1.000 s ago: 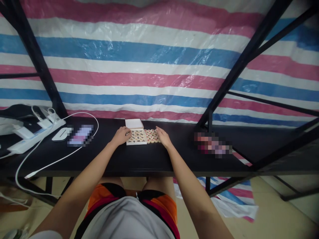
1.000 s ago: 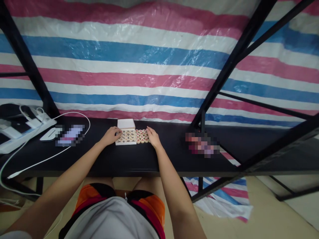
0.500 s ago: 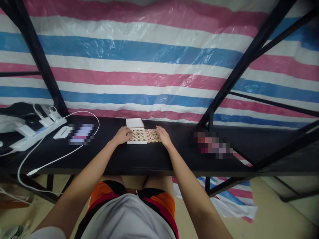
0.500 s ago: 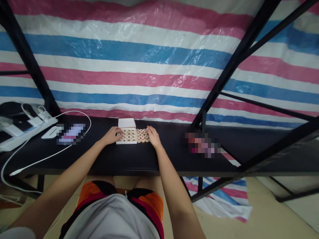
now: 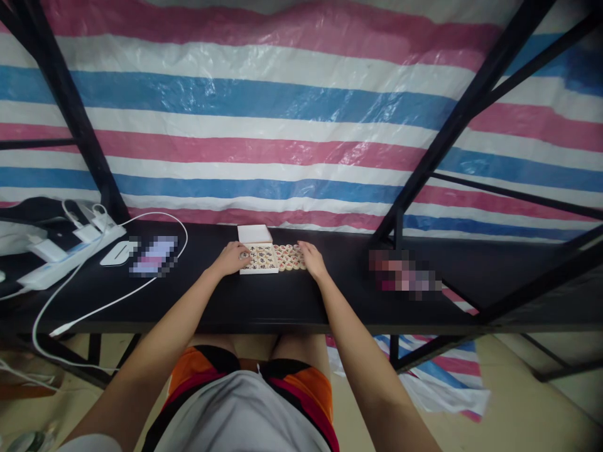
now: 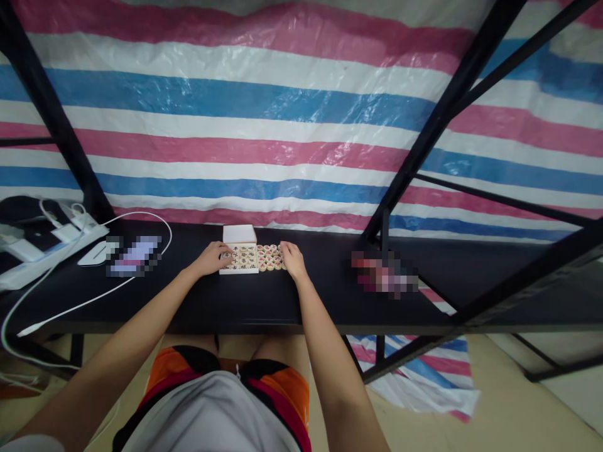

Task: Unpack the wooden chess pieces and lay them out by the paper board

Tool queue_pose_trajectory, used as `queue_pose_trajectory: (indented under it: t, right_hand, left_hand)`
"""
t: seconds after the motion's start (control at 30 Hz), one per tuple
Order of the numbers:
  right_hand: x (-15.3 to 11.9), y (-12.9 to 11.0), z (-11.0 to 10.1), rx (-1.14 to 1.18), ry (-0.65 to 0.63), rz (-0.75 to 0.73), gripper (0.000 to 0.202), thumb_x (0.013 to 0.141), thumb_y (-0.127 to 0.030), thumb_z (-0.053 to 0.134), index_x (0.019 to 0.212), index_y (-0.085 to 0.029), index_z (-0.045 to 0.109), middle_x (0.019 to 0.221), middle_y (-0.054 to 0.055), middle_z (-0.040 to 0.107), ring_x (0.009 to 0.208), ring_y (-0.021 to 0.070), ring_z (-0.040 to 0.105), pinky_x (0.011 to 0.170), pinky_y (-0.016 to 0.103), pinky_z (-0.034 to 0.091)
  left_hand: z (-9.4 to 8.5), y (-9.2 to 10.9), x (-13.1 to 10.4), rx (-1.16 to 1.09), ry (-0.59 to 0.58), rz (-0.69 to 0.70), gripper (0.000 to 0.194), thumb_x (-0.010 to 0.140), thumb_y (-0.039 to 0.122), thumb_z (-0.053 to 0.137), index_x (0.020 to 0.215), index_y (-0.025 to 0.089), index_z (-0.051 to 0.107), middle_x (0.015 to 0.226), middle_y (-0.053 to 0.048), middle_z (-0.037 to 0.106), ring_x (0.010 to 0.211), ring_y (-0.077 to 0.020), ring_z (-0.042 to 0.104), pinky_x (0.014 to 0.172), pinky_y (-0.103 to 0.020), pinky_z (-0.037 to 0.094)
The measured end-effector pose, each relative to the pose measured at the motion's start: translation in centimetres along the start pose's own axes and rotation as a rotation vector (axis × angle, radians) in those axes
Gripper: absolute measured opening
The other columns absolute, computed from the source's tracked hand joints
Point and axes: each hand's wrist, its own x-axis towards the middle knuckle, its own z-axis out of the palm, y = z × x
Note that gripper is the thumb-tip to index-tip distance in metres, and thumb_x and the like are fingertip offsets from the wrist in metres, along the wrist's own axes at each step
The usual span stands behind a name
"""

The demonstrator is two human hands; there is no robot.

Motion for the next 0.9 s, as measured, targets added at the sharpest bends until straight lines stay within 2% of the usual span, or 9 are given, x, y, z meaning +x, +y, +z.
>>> queue_pose_trajectory:
  t: [0.3, 0.67, 0.9]
  right_hand:
    - [0.16, 0.21, -0.09, -0.019, 0.009, -0.013, 0.044, 0.086, -0.048, 0.038, 0.106, -0.022, 0.066, 0.117, 0.006, 0.06, 0.113, 0.0209, 0.051, 0.103, 0.035, 0.032]
    - [0.25, 0.49, -0.19, -0.057, 0.002, -0.03, 0.044, 0.087, -0.049, 0.035, 0.105, -0.022, 0.066, 0.113, 0.006, 0.061, 0.11, 0.0206, 0.052, 0.101, 0.035, 0.033]
    - [0.27, 0.58, -0.16, -0.044, 0.015, -0.025, 0.045, 0.086, -0.05, 0.036, 0.104, -0.022, 0.066, 0.112, 0.006, 0.062, 0.109, 0.0216, 0.053, 0.1, 0.036, 0.034]
  left_hand:
    - [-0.41, 0.19, 0.0, 0.019, 0.032, 0.041, 0.028, 0.081, 0.034, 0.05, 0.097, 0.018, 0.067, 0.1, -0.008, 0.06, 0.098, -0.0245, 0.051, 0.092, -0.038, 0.04]
    - [-0.72, 0.27, 0.08, 0.057, 0.052, 0.039, 0.024, 0.078, 0.033, 0.054, 0.094, 0.023, 0.069, 0.092, -0.004, 0.067, 0.089, -0.024, 0.054, 0.083, -0.036, 0.042]
    - [-1.01, 0.24, 0.36, -0.11, 0.214, -0.011, 0.024, 0.08, 0.026, 0.052, 0.095, 0.017, 0.067, 0.093, -0.006, 0.067, 0.088, -0.0199, 0.059, 0.083, -0.03, 0.045]
